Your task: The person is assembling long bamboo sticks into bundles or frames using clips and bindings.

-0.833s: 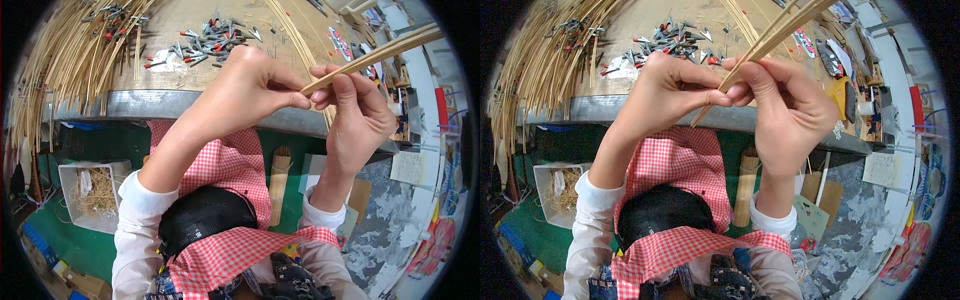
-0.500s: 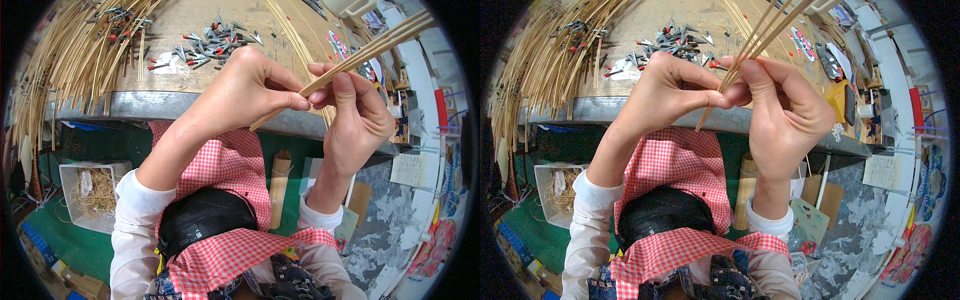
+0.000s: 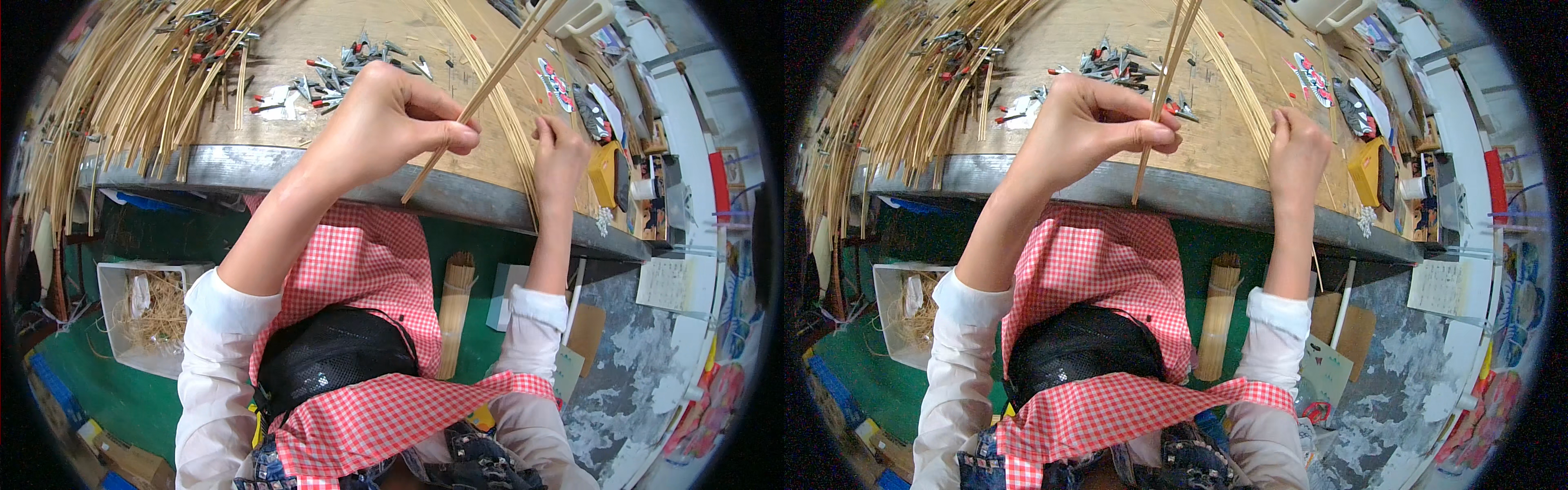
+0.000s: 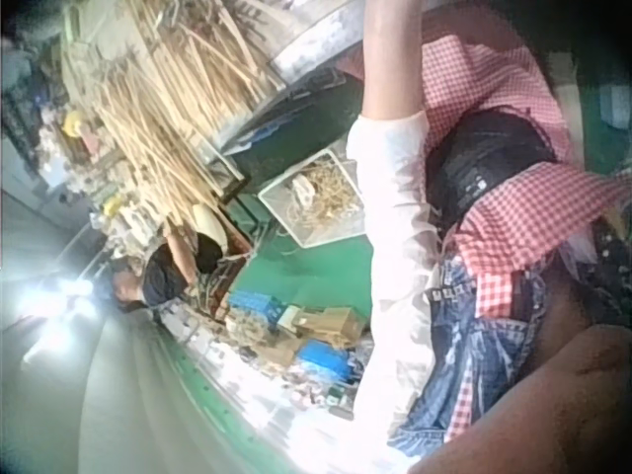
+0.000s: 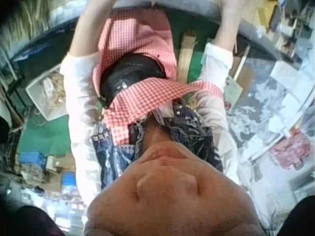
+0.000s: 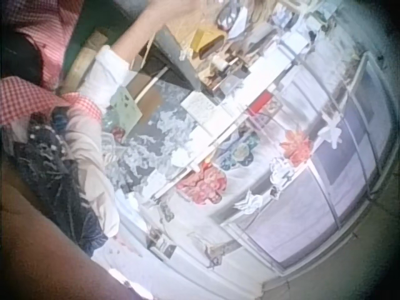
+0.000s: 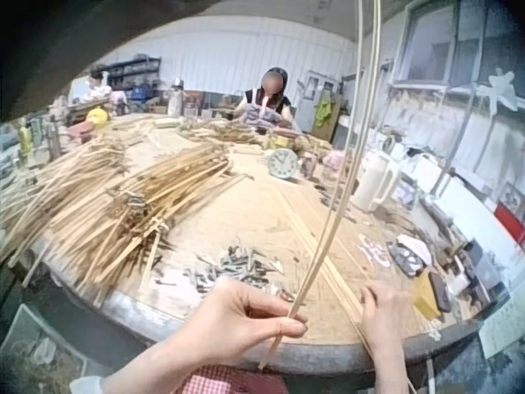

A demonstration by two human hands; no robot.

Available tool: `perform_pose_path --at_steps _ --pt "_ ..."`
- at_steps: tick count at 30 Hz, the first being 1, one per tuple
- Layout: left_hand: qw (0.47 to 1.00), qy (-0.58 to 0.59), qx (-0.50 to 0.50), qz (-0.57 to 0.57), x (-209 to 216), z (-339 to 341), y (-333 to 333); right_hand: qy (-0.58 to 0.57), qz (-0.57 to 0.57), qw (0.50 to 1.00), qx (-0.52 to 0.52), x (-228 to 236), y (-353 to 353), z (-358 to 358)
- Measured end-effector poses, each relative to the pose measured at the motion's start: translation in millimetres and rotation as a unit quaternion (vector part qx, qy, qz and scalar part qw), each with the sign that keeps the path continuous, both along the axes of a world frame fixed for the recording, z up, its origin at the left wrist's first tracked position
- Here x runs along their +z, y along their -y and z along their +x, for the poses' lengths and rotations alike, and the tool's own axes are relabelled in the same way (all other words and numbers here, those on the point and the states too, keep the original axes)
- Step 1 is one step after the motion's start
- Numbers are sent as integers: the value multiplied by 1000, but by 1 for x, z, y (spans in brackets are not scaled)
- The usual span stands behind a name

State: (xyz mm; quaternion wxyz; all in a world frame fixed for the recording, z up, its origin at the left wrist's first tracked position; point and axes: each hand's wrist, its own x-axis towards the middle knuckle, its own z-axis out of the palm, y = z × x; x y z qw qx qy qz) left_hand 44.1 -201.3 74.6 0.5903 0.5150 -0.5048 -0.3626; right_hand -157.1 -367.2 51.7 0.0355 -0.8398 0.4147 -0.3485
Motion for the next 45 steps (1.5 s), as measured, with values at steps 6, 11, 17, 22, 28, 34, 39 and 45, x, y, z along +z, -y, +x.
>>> perform_pose_path --at_steps 6,11,17,22,28,34,39,45 --pt "998 56 23 -24 8 0 3 326 218 884 253 59 -64 43" --pt "991 120 49 -40 13 -7 -1 277 127 882 361 83 -75 52" --pt "991 108 45 -67 -2 -7 -10 238 185 900 314 76 -100 52" --pt "989 77 78 -98 -7 -7 -15 286 164 899 288 76 -102 64" --pt "901 273 285 -178 -23 -3 -35 349 317 821 322 49 -94 84" --pt "941 204 269 -21 -45 10 -73 -78 16 975 206 -45 -34 79" --pt "961 148 227 54 -56 8 -91 -186 52 969 156 -51 -32 82" --pt "966 121 218 71 -64 4 -102 194 398 873 204 -34 -49 72"
